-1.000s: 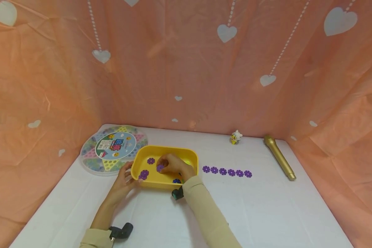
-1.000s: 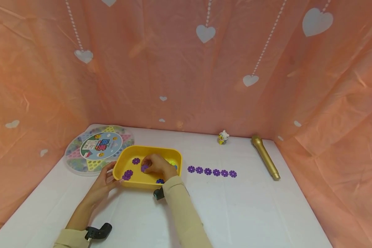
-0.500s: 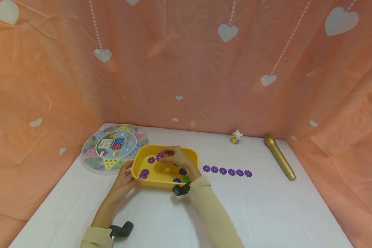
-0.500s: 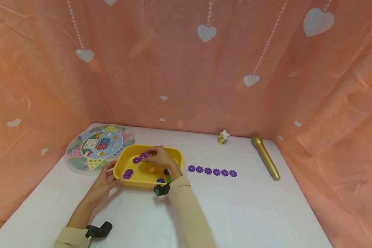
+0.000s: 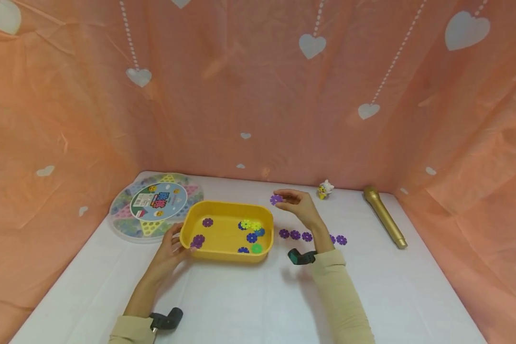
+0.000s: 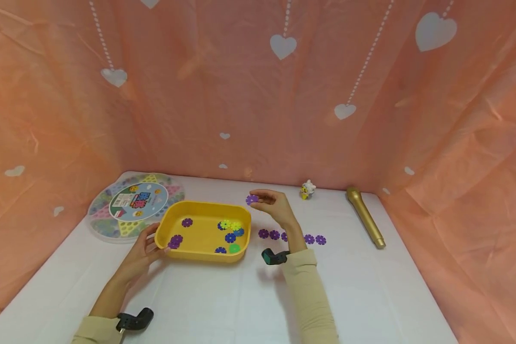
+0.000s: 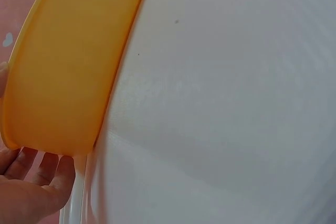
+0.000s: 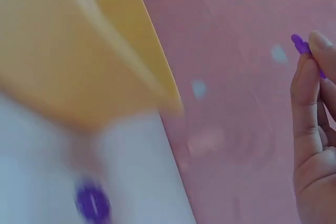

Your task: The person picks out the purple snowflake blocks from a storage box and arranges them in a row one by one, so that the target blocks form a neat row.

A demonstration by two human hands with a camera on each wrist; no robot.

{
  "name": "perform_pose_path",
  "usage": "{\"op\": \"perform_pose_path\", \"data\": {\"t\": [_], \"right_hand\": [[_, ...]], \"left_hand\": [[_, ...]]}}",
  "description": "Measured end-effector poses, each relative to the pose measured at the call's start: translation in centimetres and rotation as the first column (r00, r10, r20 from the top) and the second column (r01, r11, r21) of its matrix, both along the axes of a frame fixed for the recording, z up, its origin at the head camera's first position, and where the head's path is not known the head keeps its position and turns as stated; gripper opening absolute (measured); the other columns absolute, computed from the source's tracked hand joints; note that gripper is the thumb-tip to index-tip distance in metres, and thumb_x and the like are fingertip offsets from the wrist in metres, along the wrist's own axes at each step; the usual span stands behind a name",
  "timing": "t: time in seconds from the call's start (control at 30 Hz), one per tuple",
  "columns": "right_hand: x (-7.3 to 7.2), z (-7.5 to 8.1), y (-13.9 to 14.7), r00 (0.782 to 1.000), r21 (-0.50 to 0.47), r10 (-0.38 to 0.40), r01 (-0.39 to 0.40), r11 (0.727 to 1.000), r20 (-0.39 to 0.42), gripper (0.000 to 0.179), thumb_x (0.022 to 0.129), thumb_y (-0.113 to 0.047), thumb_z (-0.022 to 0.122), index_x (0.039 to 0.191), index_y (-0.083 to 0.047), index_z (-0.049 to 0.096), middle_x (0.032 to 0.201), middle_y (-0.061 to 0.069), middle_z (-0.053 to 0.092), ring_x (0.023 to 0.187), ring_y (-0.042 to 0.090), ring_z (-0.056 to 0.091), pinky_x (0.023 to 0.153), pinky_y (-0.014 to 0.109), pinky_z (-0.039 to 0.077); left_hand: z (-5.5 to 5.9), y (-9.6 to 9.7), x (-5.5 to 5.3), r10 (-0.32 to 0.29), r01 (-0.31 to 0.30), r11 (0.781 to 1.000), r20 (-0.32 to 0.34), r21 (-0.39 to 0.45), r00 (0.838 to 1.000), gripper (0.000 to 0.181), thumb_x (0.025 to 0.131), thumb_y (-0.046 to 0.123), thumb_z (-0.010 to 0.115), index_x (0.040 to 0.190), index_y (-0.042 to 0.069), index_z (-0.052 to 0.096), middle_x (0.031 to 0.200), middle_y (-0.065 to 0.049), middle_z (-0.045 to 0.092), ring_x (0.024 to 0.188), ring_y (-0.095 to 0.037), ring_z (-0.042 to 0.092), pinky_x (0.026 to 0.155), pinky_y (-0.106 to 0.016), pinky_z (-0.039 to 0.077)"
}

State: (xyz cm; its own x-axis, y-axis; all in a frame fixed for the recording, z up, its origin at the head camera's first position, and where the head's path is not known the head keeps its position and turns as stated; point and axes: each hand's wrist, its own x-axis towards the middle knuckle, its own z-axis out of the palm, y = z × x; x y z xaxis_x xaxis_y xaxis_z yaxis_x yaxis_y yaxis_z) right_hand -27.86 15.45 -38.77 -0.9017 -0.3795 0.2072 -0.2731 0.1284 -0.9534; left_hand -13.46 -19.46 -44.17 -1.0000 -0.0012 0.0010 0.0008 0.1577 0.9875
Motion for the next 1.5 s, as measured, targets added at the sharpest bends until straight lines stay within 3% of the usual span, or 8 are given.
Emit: {"op": "perform_pose_path", "data": {"t": [0.2, 0.4, 0.57, 0.7, 0.8, 1.13, 1.33, 1.5], "right_hand": [[0.5, -1.2, 7.4, 0.991, -0.011, -0.136, 0.136, 0.991, -0.006, 0.042, 0.083, -0.012, 0.07, 0.119, 0.005, 0.058, 0.1, -0.008, 0.066, 0.09, 0.007, 0.062, 0.078, 0.021, 0.052], [2.2, -3.1, 13.9, 0.954, 0.091, -0.298, 0.293, 0.952, 0.039, 0.048, 0.086, -0.024, 0.067, 0.124, 0.002, 0.055, 0.092, -0.013, 0.065, 0.082, 0.005, 0.062, 0.08, 0.028, 0.053], [3.8, -4.8, 17.5, 0.902, 0.203, -0.427, 0.406, 0.891, 0.068, 0.053, 0.085, -0.033, 0.067, 0.126, -0.002, 0.056, 0.092, -0.016, 0.063, 0.082, 0.005, 0.058, 0.075, 0.024, 0.052], [5.0, -5.8, 19.4, 0.851, 0.301, -0.501, 0.442, 0.845, 0.155, 0.052, 0.085, -0.033, 0.067, 0.127, -0.004, 0.055, 0.091, -0.012, 0.061, 0.079, 0.006, 0.054, 0.063, 0.019, 0.047], [5.5, -6.4, 20.1, 0.833, 0.369, -0.531, 0.45, 0.813, 0.154, 0.051, 0.085, -0.03, 0.068, 0.125, -0.002, 0.056, 0.088, -0.008, 0.06, 0.075, 0.007, 0.05, 0.058, 0.02, 0.043], [4.9, -8.0, 20.3, 0.886, 0.516, -0.45, 0.438, 0.736, -0.11, 0.038, 0.085, -0.022, 0.069, 0.116, 0.0, 0.064, 0.092, 0.008, 0.063, 0.078, 0.012, 0.048, 0.064, 0.019, 0.041], [4.8, -8.0, 20.0, 0.898, 0.558, -0.411, 0.425, 0.713, -0.159, 0.037, 0.085, -0.02, 0.068, 0.116, 0.0, 0.063, 0.104, 0.018, 0.058, 0.083, 0.02, 0.046, 0.07, 0.029, 0.039], [4.7, -8.1, 19.9, 0.907, 0.564, -0.386, 0.41, 0.717, -0.168, 0.035, 0.086, -0.019, 0.067, 0.116, 0.0, 0.063, 0.108, 0.019, 0.058, 0.086, 0.023, 0.045, 0.073, 0.032, 0.038]], "left_hand": [[-0.2, 0.0, -0.2, -0.003, 0.003, 1.0, -0.022, -0.024, 1.0, 0.08, 0.085, 0.004, 0.064, 0.145, 0.003, 0.012, 0.146, -0.023, 0.014, 0.13, -0.041, 0.026, 0.107, -0.051, 0.024], [-0.4, 0.1, -0.1, 0.01, -0.01, 1.0, 0.001, -0.026, 1.0, 0.081, 0.085, 0.007, 0.066, 0.146, 0.007, 0.012, 0.147, -0.021, 0.015, 0.131, -0.04, 0.026, 0.107, -0.051, 0.025], [-0.5, 0.1, -0.2, 0.015, -0.014, 1.0, 0.016, -0.007, 1.0, 0.082, 0.085, 0.008, 0.066, 0.147, 0.009, 0.011, 0.148, -0.019, 0.015, 0.132, -0.039, 0.025, 0.108, -0.05, 0.025], [-0.6, 0.1, -0.2, 0.004, -0.004, 1.0, 0.009, 0.0, 1.0, 0.082, 0.085, 0.007, 0.065, 0.146, 0.008, 0.01, 0.148, -0.02, 0.013, 0.132, -0.04, 0.025, 0.108, -0.052, 0.025], [-0.5, 0.0, -0.1, 0.003, -0.003, 1.0, 0.011, 0.002, 1.0, 0.082, 0.085, 0.006, 0.065, 0.146, 0.007, 0.01, 0.148, -0.02, 0.013, 0.132, -0.041, 0.025, 0.107, -0.051, 0.026], [-0.4, -0.1, 0.0, -0.002, 0.003, 1.0, 0.023, -0.014, 1.0, 0.082, 0.087, 0.009, 0.064, 0.147, 0.008, 0.009, 0.149, -0.02, 0.012, 0.132, -0.04, 0.026, 0.106, -0.044, 0.031], [-0.5, -0.1, 0.0, -0.012, 0.012, 1.0, 0.021, -0.003, 1.0, 0.082, 0.087, 0.007, 0.064, 0.147, 0.008, 0.008, 0.149, -0.02, 0.012, 0.132, -0.041, 0.025, 0.106, -0.048, 0.027], [-0.5, 0.0, 0.1, -0.012, 0.012, 1.0, 0.001, 0.004, 1.0, 0.081, 0.087, 0.006, 0.063, 0.147, 0.006, 0.009, 0.148, -0.021, 0.012, 0.132, -0.042, 0.025, 0.106, -0.049, 0.027]]}}
